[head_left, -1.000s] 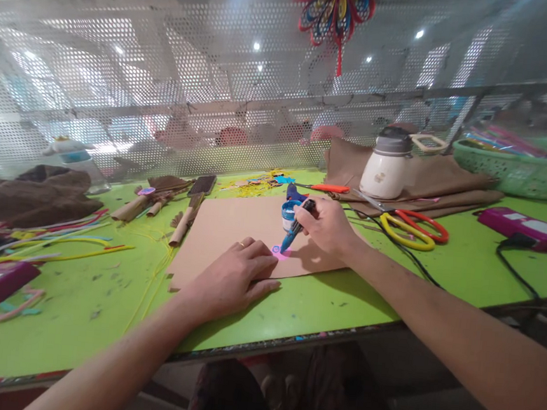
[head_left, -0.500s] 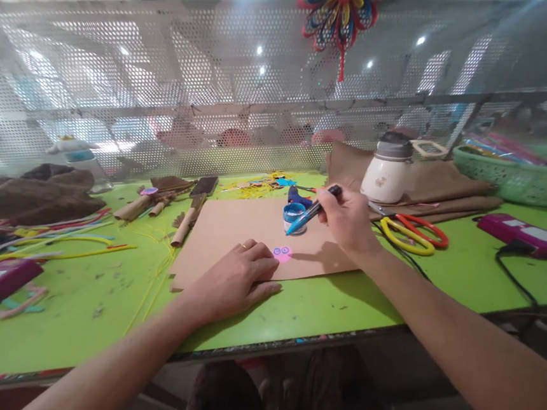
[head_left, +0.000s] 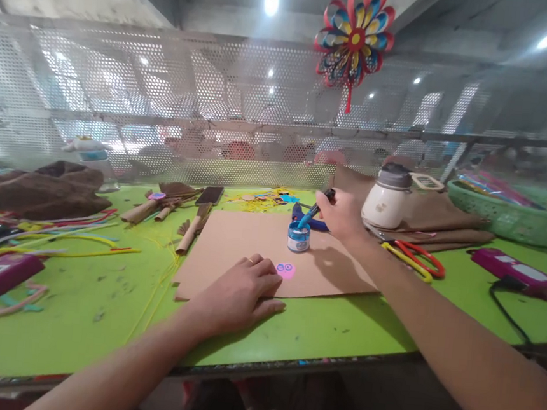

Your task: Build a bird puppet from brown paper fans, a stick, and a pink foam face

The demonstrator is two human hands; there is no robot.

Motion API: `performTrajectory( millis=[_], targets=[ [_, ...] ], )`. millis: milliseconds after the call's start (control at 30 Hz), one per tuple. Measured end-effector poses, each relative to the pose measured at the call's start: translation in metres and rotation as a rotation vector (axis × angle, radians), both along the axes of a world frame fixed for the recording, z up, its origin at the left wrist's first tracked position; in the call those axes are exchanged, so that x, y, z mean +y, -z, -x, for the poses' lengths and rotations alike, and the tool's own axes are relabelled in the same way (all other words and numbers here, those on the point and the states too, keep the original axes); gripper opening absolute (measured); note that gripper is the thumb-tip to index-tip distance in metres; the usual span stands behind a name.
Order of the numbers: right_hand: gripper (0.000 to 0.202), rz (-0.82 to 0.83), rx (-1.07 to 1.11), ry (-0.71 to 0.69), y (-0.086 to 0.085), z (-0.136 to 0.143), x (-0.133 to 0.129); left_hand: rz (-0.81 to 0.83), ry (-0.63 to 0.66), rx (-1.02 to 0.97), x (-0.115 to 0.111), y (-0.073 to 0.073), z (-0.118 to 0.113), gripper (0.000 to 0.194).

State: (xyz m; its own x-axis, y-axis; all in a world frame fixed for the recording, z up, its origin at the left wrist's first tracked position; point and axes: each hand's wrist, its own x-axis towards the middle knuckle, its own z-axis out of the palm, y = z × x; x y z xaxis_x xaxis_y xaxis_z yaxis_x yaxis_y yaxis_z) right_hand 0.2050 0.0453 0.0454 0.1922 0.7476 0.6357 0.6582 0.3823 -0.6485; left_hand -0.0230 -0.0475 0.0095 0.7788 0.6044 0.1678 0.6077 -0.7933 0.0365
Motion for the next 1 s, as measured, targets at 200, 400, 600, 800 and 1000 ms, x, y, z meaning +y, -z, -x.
performTrajectory(
  millis=[200,400,600,800,1000],
  targets=[
    [0.035,0.197,-0.137,-0.107,0.019,0.003,0.016,0.008,-0.008,-0.013,0.000,0.000,-0.001,0.029],
    [0.032,0.176,-0.067,-0.089,0.024,-0.006,0.017,0.039,-0.006,-0.006,0.002,0.000,-0.001,0.028],
    [0.034,0.141,-0.133,-0.084,0.021,-0.006,0.014,0.060,-0.020,-0.006,0.002,0.000,-0.003,0.030],
    [0.032,-0.132,0.137,-0.088,0.011,-0.017,0.004,0.067,-0.011,-0.015,0.003,0.001,-0.002,0.030],
    [0.032,-0.154,0.367,-0.186,0.007,-0.015,-0.034,0.069,0.005,-0.034,0.004,0.001,-0.002,0.031]
  ],
)
